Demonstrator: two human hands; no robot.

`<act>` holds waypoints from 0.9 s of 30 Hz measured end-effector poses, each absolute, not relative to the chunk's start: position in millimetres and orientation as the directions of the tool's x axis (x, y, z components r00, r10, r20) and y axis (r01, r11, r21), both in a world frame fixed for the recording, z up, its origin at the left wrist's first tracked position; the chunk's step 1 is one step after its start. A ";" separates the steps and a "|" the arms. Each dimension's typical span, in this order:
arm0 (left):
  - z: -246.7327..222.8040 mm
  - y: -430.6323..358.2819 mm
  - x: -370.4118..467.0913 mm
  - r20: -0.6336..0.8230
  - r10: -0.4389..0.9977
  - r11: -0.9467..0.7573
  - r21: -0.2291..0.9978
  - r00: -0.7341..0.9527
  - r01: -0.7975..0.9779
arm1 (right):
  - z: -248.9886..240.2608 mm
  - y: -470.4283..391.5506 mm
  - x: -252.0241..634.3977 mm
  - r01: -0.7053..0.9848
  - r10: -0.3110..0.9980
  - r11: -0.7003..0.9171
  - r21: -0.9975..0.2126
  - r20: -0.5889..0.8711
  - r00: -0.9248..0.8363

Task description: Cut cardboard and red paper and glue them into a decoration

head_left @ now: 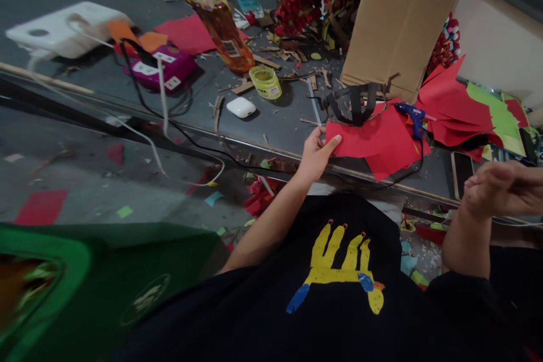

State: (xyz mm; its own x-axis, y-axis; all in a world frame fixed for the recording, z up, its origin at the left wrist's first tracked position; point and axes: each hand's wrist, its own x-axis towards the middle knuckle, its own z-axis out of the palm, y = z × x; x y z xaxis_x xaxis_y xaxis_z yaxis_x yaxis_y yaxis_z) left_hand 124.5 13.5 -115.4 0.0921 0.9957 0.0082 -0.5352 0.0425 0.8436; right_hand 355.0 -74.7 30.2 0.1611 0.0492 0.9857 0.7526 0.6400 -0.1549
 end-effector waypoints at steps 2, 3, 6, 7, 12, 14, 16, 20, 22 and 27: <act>-115.1 13.4 124.3 0.009 0.995 0.043 0.849 0.096 -0.527 | 29.5 -76.9 353.2 0.696 0.024 0.712 -0.097 0.993 0.114; -114.7 13.1 124.3 0.007 0.995 0.046 0.851 0.098 -0.523 | 27.5 -77.5 350.7 0.686 0.033 0.724 -0.075 0.997 0.075; -113.0 11.9 124.6 -0.003 0.995 0.054 0.857 0.100 -0.512 | 14.2 -78.2 337.7 0.763 0.217 0.644 -0.059 0.970 -0.109; -112.3 11.5 124.7 -0.006 0.995 0.055 0.860 0.099 -0.507 | 7.1 -77.0 332.3 0.809 0.316 0.587 -0.021 0.926 -0.206; -109.3 9.9 123.6 -0.008 0.994 0.061 0.876 0.112 -0.479 | -38.9 -53.0 309.7 0.917 0.770 0.353 0.185 0.499 -0.397; -108.2 9.2 123.0 -0.007 0.992 0.065 0.886 0.126 -0.459 | -52.8 -41.8 306.2 0.931 0.819 0.320 0.173 0.443 -0.364; -106.8 8.6 122.8 -0.005 0.991 0.064 0.896 0.134 -0.440 | -60.2 -35.1 305.5 0.940 0.831 0.306 0.151 0.439 -0.341; -104.2 8.1 123.3 0.001 0.992 0.055 0.895 0.124 -0.443 | -60.4 -33.0 307.1 0.951 0.842 0.285 0.118 0.444 -0.307; -103.4 8.0 123.4 -0.004 0.992 0.059 0.895 0.125 -0.443 | -58.4 -33.0 307.7 0.952 0.844 0.281 0.121 0.442 -0.305; -104.6 7.9 122.7 -0.004 0.991 0.065 0.893 0.136 -0.445 | -58.5 -29.4 308.4 0.946 0.837 0.294 0.136 0.442 -0.324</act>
State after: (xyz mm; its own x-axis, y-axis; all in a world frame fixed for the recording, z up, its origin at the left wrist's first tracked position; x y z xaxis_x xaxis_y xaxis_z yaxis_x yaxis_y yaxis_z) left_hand 122.7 7.9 -104.6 0.1364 0.9906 -0.0043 -0.4445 0.0651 0.8934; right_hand 308.4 -29.4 -58.5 -0.3238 0.8368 0.4415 0.9460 0.2941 0.1364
